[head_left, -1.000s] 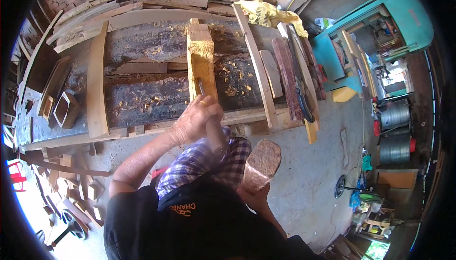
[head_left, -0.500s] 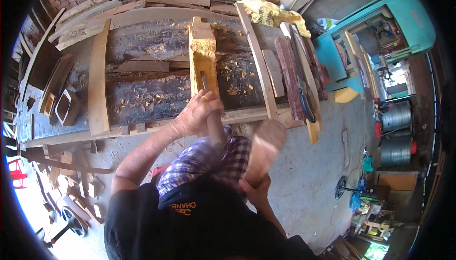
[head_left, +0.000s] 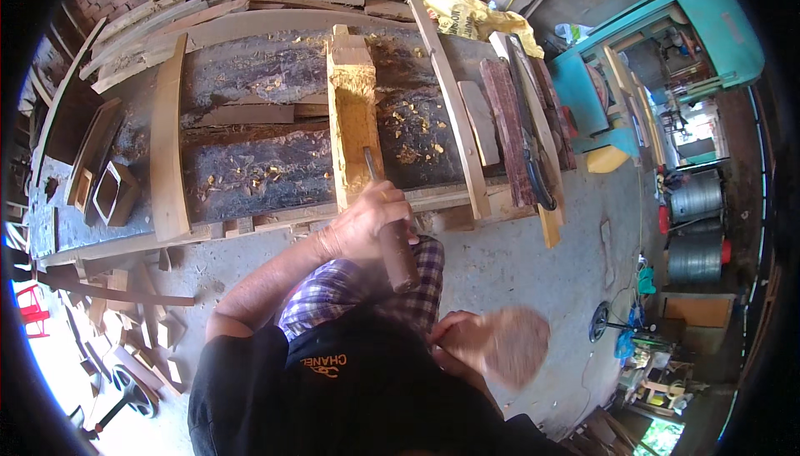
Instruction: The person chisels a piece of wood using a chisel and a wooden mallet on a workbench, then sets down the tools and feels the carved surface by hand.
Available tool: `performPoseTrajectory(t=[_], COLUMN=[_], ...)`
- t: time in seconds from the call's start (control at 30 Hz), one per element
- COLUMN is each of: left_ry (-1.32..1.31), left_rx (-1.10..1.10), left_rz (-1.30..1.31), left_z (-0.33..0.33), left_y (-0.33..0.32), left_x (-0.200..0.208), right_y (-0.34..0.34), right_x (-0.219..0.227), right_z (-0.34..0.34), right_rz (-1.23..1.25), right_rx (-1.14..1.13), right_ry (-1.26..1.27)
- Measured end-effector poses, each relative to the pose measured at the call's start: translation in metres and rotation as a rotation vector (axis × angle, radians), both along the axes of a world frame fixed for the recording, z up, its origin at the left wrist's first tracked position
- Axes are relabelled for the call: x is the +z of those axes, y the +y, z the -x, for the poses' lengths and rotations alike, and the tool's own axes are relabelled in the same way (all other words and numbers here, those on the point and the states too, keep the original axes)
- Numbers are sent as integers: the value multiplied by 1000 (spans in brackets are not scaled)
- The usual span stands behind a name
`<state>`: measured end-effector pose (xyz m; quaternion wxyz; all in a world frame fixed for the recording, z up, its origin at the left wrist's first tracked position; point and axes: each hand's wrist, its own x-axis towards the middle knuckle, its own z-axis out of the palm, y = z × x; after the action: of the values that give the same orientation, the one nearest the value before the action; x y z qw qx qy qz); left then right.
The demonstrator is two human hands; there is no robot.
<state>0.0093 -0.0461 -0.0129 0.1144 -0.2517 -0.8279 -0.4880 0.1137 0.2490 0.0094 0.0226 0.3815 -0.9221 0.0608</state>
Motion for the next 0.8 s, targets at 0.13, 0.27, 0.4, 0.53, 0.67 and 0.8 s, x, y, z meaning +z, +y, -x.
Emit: performPoseTrajectory(t=[0.13, 0.27, 0.4, 0.53, 0.67, 0.8], left_ry=[86, 114, 133, 225, 260, 273], left_rx=[-23, -22, -15, -6, -5, 29], left_rz=[-71, -104, -66, -19, 37, -36], left_z=[11, 13, 13, 15, 8, 10], left_y=[-4, -2, 1, 6, 9, 6], left_x=[9, 11, 4, -13, -12, 1], right_y=[-24, -27, -16, -15, -15, -20], right_x=[0, -16, -4, -62, -29, -20], right_z=[5, -6, 7, 4, 0, -4], right_rz=[714, 1021, 928, 761, 752, 996], right_rx=[-215, -632, -222, -363, -372, -276], right_ry=[-763, -724, -777, -397, -503, -649])
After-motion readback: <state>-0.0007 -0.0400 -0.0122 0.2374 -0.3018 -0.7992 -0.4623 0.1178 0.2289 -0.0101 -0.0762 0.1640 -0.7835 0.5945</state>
